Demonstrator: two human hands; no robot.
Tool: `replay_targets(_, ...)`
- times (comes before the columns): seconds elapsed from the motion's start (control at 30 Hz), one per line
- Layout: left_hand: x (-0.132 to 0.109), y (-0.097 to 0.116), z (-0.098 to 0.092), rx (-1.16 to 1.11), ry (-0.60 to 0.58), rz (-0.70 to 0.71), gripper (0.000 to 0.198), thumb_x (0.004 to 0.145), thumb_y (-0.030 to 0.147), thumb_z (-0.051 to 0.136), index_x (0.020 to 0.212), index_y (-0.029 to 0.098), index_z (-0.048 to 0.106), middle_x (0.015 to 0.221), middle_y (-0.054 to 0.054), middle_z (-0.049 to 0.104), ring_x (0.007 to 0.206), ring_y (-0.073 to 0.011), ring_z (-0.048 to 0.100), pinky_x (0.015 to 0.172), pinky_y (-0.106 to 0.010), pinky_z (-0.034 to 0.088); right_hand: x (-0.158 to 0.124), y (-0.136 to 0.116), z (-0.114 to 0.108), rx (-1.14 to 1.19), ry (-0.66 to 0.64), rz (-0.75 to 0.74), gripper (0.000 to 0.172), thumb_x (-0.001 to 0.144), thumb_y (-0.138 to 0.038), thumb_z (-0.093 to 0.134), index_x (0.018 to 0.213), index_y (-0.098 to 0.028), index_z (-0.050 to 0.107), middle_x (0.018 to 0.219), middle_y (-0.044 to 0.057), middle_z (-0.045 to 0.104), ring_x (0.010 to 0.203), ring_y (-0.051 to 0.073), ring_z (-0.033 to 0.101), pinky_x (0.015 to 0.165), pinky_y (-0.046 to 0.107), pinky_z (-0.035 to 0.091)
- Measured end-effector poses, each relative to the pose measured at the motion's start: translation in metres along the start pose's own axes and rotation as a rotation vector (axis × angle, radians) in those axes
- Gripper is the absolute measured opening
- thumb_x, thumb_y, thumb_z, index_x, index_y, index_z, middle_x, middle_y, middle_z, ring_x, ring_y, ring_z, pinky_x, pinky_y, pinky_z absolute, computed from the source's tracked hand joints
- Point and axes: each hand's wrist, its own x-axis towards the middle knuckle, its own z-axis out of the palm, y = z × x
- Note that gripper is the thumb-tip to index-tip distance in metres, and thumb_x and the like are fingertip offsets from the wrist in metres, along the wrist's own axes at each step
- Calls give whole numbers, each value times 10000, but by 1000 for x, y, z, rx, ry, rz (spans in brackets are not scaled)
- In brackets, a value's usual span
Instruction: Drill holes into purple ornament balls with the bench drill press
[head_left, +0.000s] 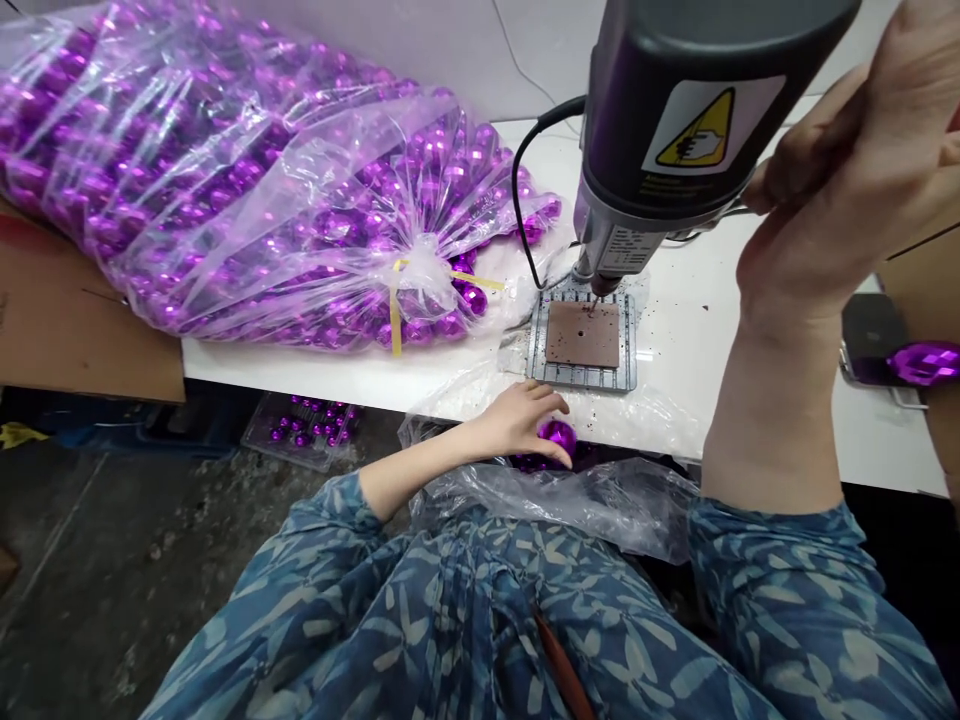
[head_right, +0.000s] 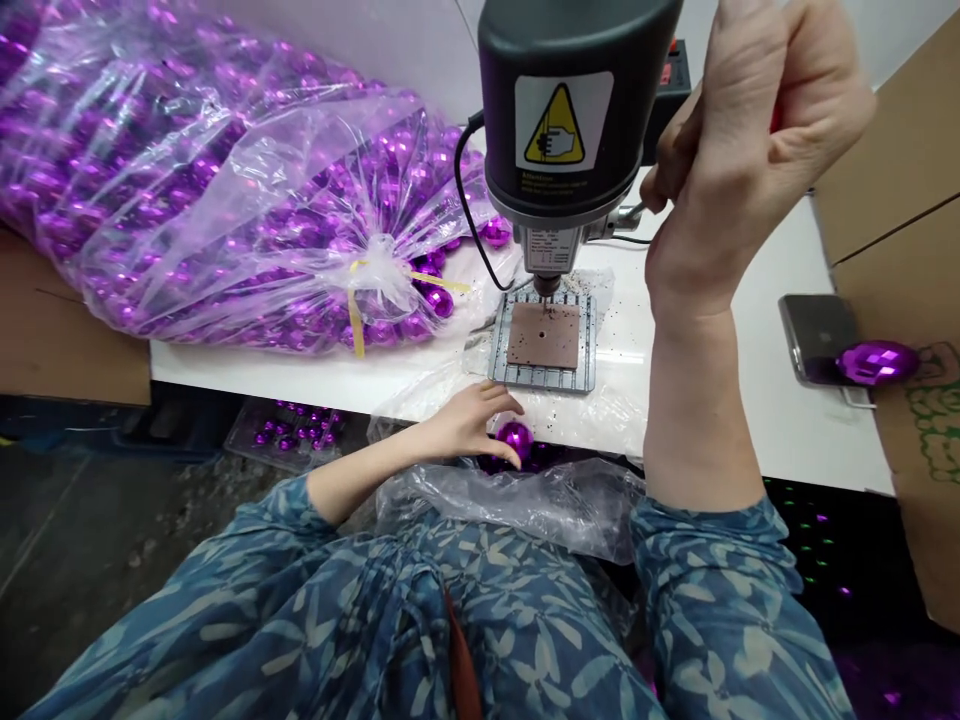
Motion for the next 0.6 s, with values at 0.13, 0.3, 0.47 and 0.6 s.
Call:
replay_targets(0.13,8,-20,-36,65,253,-59,311,1069,551,693,1072,245,751,1065,-89,805,1013,-269,747,965,-450,601,0,1,-1,0,0,-18,693,686,-856,643,684,-248,310,489,-68,268,415,85,337,461,351,205)
replay_targets(0.3,57,-53,-90,537,432,-496,260,1031,111,593,1250,152,725,1434,-239,706,1394,-399,623,1178,-552,499,-2,-1,2,12,32,3,656,687,-811,665,689,-241,341,486,-70,283,422,83,353,480,337,218)
replay_targets(0.47,75,-55,-103,773,237,-777,432,1019,52,465,1383,134,682,1647,-298,527,1407,-446,620,1116,-573,513,-5,-2,2,-20,46,-5,704,685,-881,621,660,-246,316,502,-55,298,425,90,364,481,355,234)
replay_targets(0.6,70,-46,-101,514,454,-546,389,982,94,624,1351,201,682,1541,-243,613,1387,-411,637,1130,-568,526,-5,-2,3,-18,40,-29,703,713,-881,607,670,-230,346,500,-59,261,435,74,355,480,321,255)
